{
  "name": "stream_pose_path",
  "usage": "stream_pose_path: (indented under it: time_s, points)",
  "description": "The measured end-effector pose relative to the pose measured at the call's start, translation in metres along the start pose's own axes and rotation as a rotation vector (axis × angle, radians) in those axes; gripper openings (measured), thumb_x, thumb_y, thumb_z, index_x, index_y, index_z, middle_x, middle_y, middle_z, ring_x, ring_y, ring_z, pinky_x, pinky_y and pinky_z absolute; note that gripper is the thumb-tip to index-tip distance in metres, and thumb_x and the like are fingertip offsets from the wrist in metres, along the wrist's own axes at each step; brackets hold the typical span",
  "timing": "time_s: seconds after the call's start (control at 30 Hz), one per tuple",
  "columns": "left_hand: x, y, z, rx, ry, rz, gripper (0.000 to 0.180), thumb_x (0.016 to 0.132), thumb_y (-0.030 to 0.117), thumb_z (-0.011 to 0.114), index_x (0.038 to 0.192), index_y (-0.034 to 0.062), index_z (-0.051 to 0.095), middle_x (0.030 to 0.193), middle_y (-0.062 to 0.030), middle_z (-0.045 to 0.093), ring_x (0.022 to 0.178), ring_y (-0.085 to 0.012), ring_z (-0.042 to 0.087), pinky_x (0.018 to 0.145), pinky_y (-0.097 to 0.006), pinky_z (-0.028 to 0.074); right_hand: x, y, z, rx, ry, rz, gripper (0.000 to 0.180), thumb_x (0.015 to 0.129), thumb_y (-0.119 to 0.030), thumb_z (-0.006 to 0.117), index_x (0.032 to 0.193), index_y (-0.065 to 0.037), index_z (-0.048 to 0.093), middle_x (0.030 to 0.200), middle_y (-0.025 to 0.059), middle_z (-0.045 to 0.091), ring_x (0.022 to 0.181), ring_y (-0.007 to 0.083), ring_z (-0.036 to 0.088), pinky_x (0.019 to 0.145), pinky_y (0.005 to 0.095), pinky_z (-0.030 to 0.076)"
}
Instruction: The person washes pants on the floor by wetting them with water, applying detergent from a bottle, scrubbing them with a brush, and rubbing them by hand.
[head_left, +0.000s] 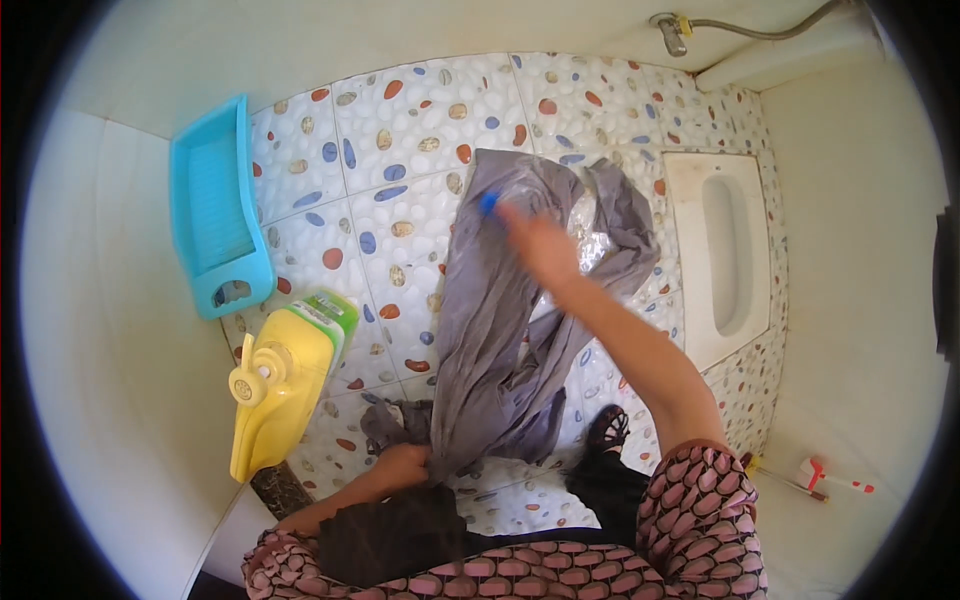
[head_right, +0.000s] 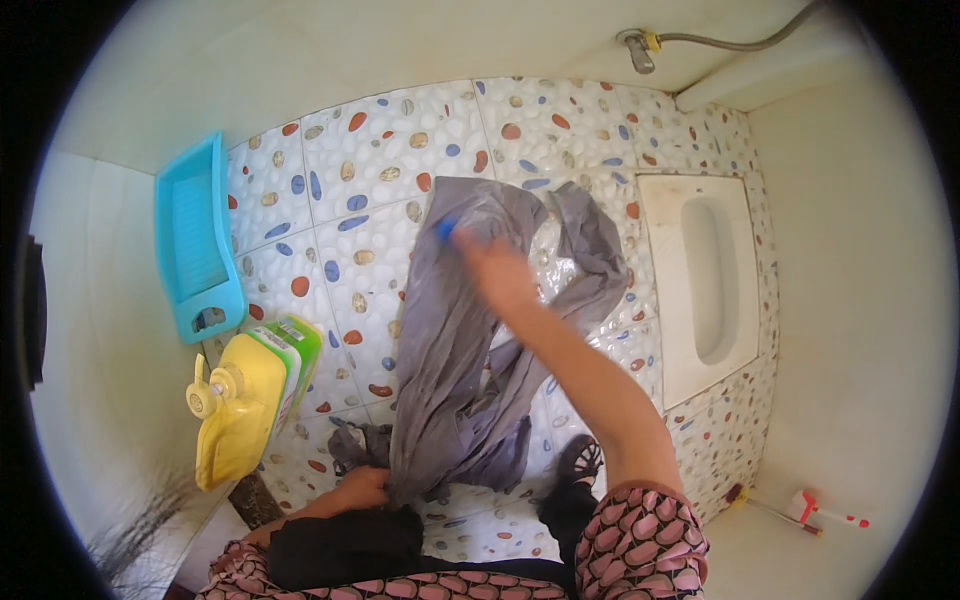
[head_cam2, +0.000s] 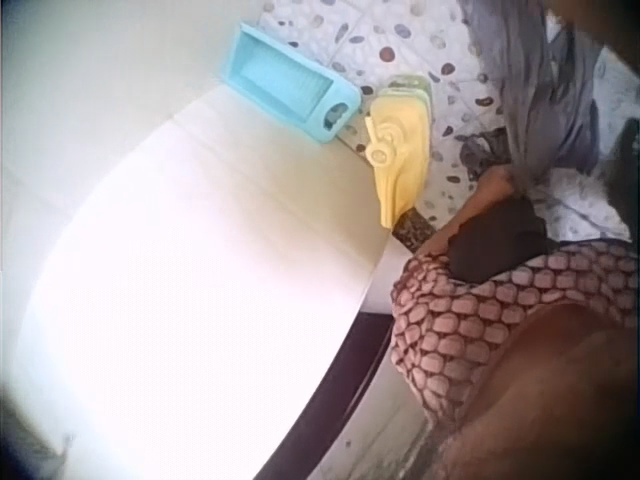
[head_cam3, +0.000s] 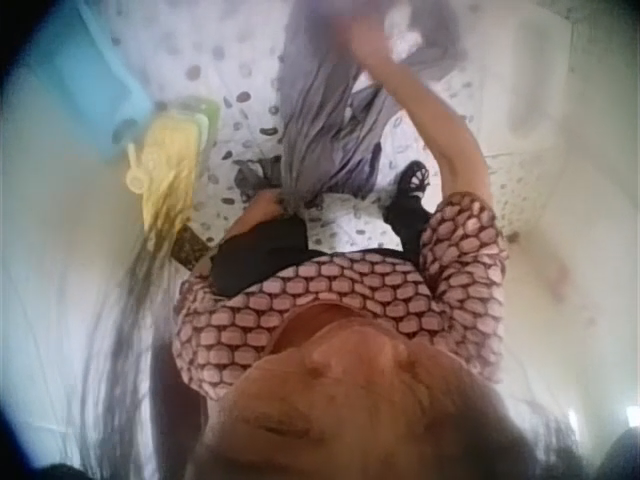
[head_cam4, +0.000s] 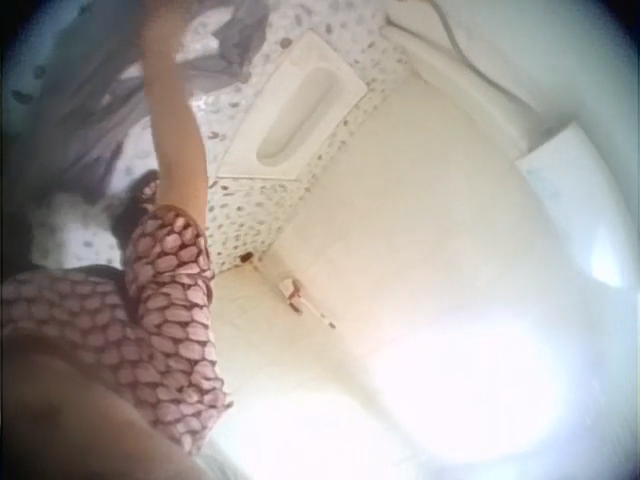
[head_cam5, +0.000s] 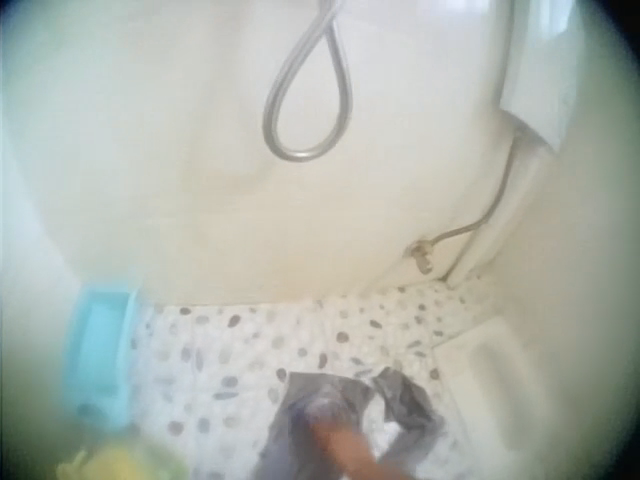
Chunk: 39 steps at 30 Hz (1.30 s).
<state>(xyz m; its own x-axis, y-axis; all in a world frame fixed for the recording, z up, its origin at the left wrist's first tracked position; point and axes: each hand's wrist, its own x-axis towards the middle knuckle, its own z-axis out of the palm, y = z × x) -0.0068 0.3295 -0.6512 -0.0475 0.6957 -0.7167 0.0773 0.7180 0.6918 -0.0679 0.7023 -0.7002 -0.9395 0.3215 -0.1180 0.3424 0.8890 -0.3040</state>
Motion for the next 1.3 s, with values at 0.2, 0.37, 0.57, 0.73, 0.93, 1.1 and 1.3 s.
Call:
stream_pose_path:
  time_s: [0.2,0.37,0.57,0.73,0.93,1.1,1.3]
  points:
    - [0.032,0.058,-0.026,0.455,0.032,-0.021,0.026,0.068,0.028,0.062,0.078,0.0033,0.061,0.073,-0.0173,0.064,0.071,-0.0370,0.062,0.066,-0.047,0.045,-0.016,0.031,0.012,0.060,-0.088,-0.130,0.039,0.091,-0.026,0.042,0.130,-0.027,0.043,0.094,0.0168,0.061,0.086,0.0344,0.061,0.063,0.0442,0.050]
    - [0.034,0.096,-0.064,0.646,0.145,-0.048,0.040,0.071,0.041,0.067,0.085,0.0039,0.060,0.079,-0.0137,0.066,0.072,-0.0314,0.062,0.080,-0.045,0.038,0.017,0.020,-0.033,0.105,0.071,0.213,0.039,0.090,-0.029,0.048,0.129,-0.029,0.046,0.094,0.0165,0.060,0.081,0.0358,0.061,0.063,0.0456,0.049]
    - [0.130,0.100,-0.081,0.643,0.675,0.310,0.051,0.069,0.024,0.072,0.112,0.0041,0.053,0.135,-0.0160,0.039,0.130,-0.0294,0.031,0.103,-0.058,0.019,-0.053,0.008,0.015,0.029,-0.402,-0.342,0.038,0.093,-0.023,0.040,0.127,-0.037,0.046,0.095,0.0185,0.053,0.085,0.0375,0.061,0.069,0.0452,0.050]
    - [0.160,0.077,-0.064,0.654,0.696,0.363,0.065,0.071,0.026,0.070,0.129,0.0089,0.047,0.146,-0.0149,0.026,0.138,-0.0316,0.016,0.106,-0.062,0.008,0.015,0.022,-0.019,0.111,-0.029,0.259,0.047,0.091,-0.026,0.041,0.137,-0.023,0.032,0.100,0.0224,0.055,0.081,0.0405,0.060,0.068,0.0477,0.050]
    - [0.128,0.040,-0.009,0.973,0.693,0.345,0.054,0.077,0.021,0.057,0.130,0.0138,0.048,0.139,-0.0147,0.038,0.124,-0.0313,0.037,0.094,-0.054,0.029,-0.056,-0.016,-0.004,-0.004,-0.546,-0.444,0.060,0.087,-0.014,0.041,0.142,-0.027,0.021,0.103,0.0240,0.054,0.073,0.0387,0.063,0.060,0.0470,0.052]
    - [0.102,0.041,0.010,1.018,0.767,0.312,0.044,0.080,0.016,0.049,0.123,0.0155,0.055,0.134,-0.0154,0.042,0.104,-0.0266,0.045,0.080,-0.045,0.034,0.001,0.039,-0.029,-0.101,-0.140,0.184,0.045,0.090,-0.015,0.041,0.134,-0.026,0.036,0.090,0.0185,0.059,0.066,0.0350,0.063,0.054,0.0438,0.051]
    - [0.112,0.042,-0.002,0.926,0.805,0.424,0.047,0.077,0.012,0.049,0.123,0.0157,0.056,0.118,-0.0132,0.049,0.092,-0.0253,0.045,0.077,-0.042,0.036,-0.035,0.009,0.007,0.018,-0.238,-0.435,0.050,0.089,-0.014,0.042,0.136,-0.028,0.033,0.095,0.0209,0.058,0.081,0.0350,0.062,0.061,0.0458,0.051]
